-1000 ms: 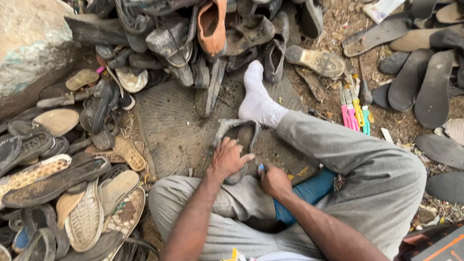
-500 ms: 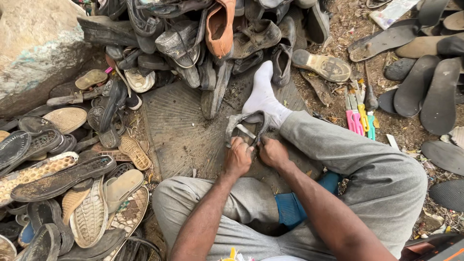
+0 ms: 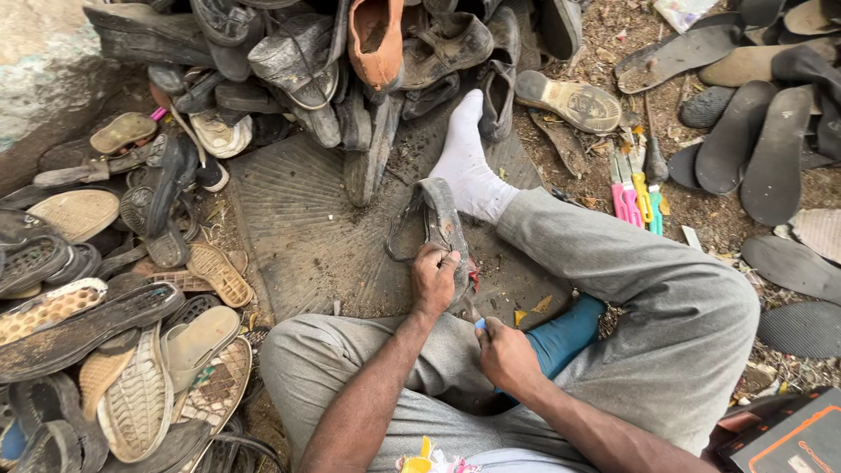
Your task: The person repairs a shoe while sitting on the ground. They use a knife to scrape and trim the sole, apply adhesive from a bottle, and press a new sole onto the bottom of the footwear.
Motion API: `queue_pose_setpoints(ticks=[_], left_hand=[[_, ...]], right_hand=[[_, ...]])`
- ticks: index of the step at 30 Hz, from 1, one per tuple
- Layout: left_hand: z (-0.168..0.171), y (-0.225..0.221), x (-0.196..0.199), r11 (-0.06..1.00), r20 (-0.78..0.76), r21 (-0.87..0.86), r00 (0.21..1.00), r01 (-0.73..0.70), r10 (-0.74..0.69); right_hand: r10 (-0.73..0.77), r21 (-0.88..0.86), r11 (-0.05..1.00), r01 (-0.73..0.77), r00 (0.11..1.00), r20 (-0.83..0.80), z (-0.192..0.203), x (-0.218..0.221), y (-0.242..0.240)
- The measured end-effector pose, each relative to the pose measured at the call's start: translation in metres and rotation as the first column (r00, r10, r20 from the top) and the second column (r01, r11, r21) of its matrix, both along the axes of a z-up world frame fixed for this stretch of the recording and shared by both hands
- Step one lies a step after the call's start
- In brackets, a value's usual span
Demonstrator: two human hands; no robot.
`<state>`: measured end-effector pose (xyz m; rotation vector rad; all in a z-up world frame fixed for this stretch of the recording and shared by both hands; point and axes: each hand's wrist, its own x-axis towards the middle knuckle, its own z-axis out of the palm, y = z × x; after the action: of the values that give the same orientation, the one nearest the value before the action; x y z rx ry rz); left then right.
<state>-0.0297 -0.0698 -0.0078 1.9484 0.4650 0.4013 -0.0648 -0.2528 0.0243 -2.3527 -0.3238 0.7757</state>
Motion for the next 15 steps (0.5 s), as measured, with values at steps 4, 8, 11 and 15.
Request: queue_pose_setpoints(ticks=[4, 8, 11, 15], left_hand=[[0.011, -0.008, 0.001, 0.932, -0.201, -0.346, 0.979, -0.109, 0.040], [-0.002, -0.019, 0.000, 0.860, -0.045, -0.504, 0.997, -0.078, 0.064], [-0.014, -0.016, 0.007, 0.582, 0.067, -0.813, 0.991, -0.012, 0.114], [-0.021, -0.012, 0.002, 0.246, -0.029, -0.964, 0.959, -0.101, 0.282]], right_hand=[[-0.130, 0.096, 0.986, 0.139, 0.987, -0.091, -0.025, 0.031, -0.001], [-0.079, 0.129, 0.990, 0.053, 0.976, 0.205, -0.048, 0.013, 0.004], [-0.070, 0.061, 0.996, 0.063, 0.990, 0.122, -0.033, -0.032, -0.005], [-0.157, 0.036, 0.987, 0.156, 0.987, 0.030, -0.032, -0.033, 0.015]])
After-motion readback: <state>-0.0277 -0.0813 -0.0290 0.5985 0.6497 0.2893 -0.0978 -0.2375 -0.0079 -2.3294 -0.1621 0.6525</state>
